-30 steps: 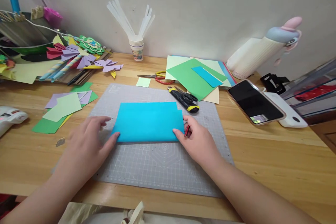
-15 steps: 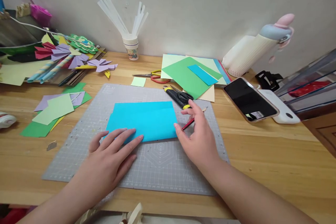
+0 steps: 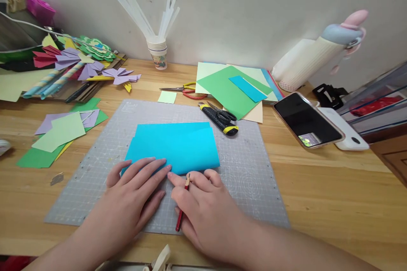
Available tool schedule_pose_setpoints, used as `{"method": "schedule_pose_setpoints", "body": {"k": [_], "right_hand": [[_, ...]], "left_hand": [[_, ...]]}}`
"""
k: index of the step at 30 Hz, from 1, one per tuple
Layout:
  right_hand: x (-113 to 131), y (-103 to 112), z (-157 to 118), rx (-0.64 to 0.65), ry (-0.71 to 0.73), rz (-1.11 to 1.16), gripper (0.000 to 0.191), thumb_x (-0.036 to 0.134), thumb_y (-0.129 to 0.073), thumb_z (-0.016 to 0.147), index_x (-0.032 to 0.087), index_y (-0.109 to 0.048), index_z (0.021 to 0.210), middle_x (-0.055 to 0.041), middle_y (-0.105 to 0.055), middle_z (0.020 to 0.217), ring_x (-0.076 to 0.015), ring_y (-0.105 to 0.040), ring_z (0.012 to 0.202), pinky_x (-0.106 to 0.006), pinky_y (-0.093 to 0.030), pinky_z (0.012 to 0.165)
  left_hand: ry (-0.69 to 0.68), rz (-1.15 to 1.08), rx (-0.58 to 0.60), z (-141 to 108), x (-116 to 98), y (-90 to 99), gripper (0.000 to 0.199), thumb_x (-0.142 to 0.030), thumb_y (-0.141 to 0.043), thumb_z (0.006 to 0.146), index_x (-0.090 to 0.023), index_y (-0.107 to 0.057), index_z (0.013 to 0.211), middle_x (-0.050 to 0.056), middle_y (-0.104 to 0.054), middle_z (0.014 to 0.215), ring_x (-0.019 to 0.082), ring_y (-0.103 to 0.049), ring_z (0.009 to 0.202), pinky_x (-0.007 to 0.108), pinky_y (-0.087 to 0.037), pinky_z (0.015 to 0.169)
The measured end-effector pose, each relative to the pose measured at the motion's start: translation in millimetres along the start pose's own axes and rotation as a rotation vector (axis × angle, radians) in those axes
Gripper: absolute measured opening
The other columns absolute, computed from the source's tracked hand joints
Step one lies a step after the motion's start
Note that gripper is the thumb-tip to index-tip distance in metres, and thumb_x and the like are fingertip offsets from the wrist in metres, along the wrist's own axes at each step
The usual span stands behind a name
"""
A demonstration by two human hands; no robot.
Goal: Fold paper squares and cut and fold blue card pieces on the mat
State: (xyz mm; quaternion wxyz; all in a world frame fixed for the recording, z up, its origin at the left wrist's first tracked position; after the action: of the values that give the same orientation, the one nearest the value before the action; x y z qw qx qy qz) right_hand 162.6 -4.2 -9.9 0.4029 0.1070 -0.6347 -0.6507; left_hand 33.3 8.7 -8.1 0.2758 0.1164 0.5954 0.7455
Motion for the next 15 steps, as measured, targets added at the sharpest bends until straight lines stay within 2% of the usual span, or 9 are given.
{"method": "schedule_pose_setpoints", "body": {"k": [7, 11, 15], "right_hand": [[3.2, -10.0, -4.7, 0.028, 0.006, -0.045, 0.019, 0.023, -0.055, 0.088, 0.018, -0.059, 0.106, -0.0036, -0.055, 0.139, -0.0227, -0.051, 0.101, -0.039, -0.030, 0.087], [5.4, -7.5, -10.3, -0.060, -0.007, -0.096, 0.016, 0.019, -0.053, 0.086, 0.014, -0.060, 0.099, -0.0095, -0.056, 0.137, -0.0238, -0.053, 0.094, -0.039, -0.031, 0.082], [4.3, -1.2, -15.2, -0.136, -0.042, -0.152, 0.011, 0.017, -0.053, 0.084, 0.014, -0.061, 0.092, -0.0113, -0.062, 0.128, -0.0232, -0.054, 0.086, -0.038, -0.031, 0.076]], "left_hand": [[-0.004, 0.019, -0.005, 0.6, -0.9, -0.2, 0.031, -0.031, -0.047, 0.093, -0.026, -0.063, 0.119, 0.001, -0.064, 0.127, 0.024, -0.055, 0.115, 0.042, -0.022, 0.102], [-0.002, 0.026, -0.003, 0.3, -0.7, -1.1, 0.031, -0.031, -0.048, 0.092, -0.026, -0.062, 0.120, 0.001, -0.065, 0.126, 0.024, -0.055, 0.115, 0.042, -0.021, 0.102], [0.013, 0.028, 0.006, -0.9, 0.6, -2.6, 0.032, -0.032, -0.049, 0.091, -0.026, -0.062, 0.121, 0.001, -0.064, 0.127, 0.025, -0.054, 0.117, 0.043, -0.022, 0.103]]}}
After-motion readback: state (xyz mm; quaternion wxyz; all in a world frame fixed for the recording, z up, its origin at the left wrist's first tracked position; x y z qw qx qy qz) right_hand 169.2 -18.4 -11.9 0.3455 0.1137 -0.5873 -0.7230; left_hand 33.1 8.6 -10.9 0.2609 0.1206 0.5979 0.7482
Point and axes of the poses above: each hand's wrist, its own z-axis towards the middle knuckle, its own y-axis out of the back of the hand, x = y × z, the point moved 7 cm from there along z, towards the middle knuckle
